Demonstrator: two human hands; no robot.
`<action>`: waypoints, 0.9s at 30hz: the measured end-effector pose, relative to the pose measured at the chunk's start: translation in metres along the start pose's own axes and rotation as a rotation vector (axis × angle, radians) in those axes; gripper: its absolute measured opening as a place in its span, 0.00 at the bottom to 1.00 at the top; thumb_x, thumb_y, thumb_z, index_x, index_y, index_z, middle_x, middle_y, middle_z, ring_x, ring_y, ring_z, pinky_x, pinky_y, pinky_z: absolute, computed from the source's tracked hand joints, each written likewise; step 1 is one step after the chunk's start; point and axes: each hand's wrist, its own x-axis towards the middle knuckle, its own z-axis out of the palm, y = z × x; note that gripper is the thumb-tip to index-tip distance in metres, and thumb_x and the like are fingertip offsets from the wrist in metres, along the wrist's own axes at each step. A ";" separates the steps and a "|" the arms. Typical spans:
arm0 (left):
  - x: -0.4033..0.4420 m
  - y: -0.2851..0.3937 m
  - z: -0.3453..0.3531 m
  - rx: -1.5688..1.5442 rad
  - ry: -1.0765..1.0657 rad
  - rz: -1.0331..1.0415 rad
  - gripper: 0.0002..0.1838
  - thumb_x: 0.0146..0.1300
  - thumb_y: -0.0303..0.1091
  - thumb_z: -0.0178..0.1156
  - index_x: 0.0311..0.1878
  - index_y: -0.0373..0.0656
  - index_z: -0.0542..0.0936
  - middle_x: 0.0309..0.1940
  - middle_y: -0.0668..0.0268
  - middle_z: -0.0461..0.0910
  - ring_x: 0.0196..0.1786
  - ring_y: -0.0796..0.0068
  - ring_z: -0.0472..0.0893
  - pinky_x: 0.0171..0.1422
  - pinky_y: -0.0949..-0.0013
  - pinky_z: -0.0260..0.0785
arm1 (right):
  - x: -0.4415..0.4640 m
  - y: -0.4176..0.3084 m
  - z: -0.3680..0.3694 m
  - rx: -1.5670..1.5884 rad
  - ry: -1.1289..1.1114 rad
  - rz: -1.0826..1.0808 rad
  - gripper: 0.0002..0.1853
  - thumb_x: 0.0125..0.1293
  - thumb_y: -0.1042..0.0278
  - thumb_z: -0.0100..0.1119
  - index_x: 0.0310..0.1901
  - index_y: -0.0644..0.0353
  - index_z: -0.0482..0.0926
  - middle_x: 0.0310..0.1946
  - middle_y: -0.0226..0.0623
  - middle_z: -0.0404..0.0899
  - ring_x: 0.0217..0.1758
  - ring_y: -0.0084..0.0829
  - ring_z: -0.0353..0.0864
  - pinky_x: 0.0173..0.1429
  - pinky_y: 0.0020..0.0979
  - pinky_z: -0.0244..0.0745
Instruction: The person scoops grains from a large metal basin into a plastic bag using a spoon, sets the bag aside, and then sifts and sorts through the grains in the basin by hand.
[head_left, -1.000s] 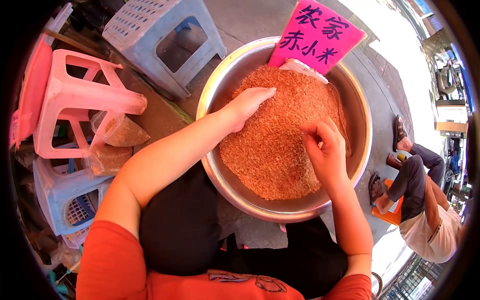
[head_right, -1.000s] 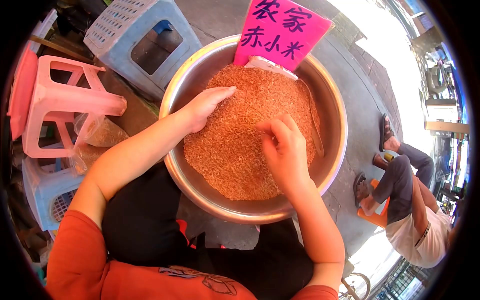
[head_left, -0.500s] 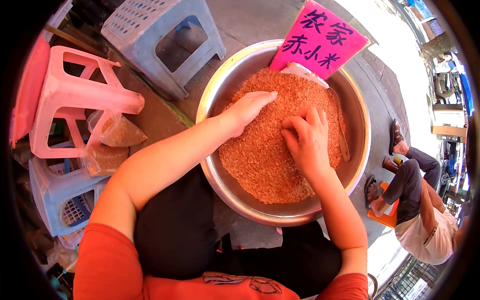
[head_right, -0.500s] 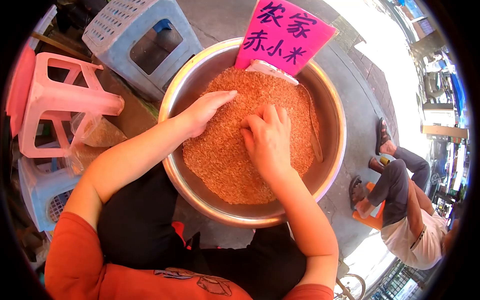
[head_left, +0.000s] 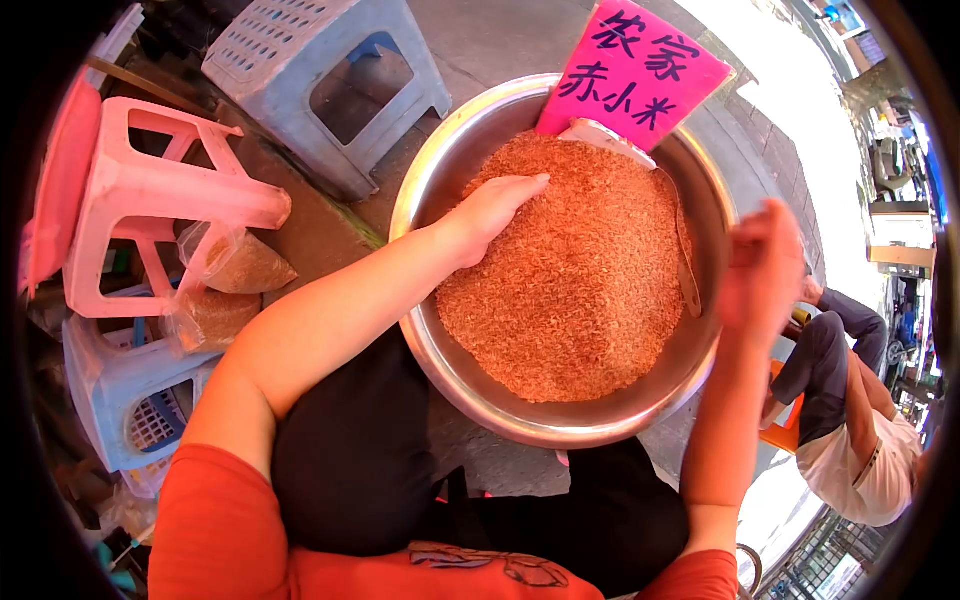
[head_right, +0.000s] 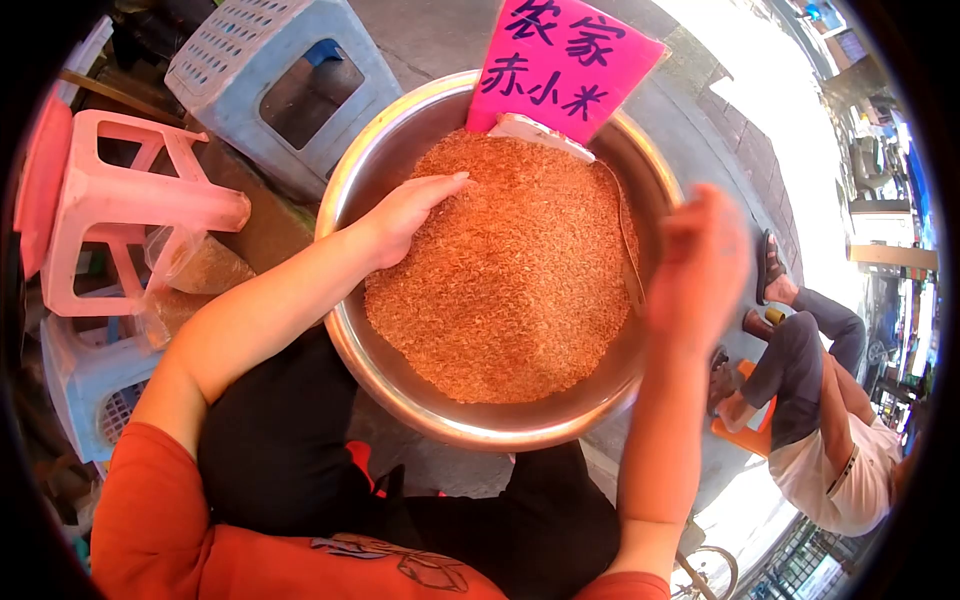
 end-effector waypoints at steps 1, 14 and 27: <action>0.002 -0.002 -0.001 0.042 0.027 0.016 0.20 0.70 0.46 0.51 0.52 0.38 0.78 0.49 0.63 0.80 0.51 0.72 0.78 0.57 0.66 0.68 | 0.020 -0.012 -0.043 0.385 0.121 0.024 0.14 0.75 0.62 0.43 0.47 0.65 0.74 0.25 0.30 0.67 0.30 0.25 0.66 0.42 0.30 0.67; 0.006 -0.003 -0.003 -0.022 0.045 0.016 0.21 0.70 0.46 0.52 0.52 0.37 0.78 0.48 0.63 0.80 0.51 0.74 0.76 0.59 0.66 0.65 | -0.078 0.058 0.148 -0.843 -0.795 -0.465 0.06 0.54 0.72 0.60 0.35 0.56 0.80 0.32 0.33 0.75 0.40 0.35 0.72 0.45 0.33 0.66; 0.018 -0.010 -0.014 0.319 0.116 0.164 0.32 0.69 0.51 0.52 0.59 0.27 0.73 0.60 0.52 0.74 0.64 0.68 0.69 0.70 0.66 0.58 | -0.100 0.085 0.186 -1.001 -0.901 -0.503 0.06 0.46 0.68 0.60 0.30 0.51 0.80 0.34 0.30 0.69 0.47 0.34 0.67 0.50 0.38 0.59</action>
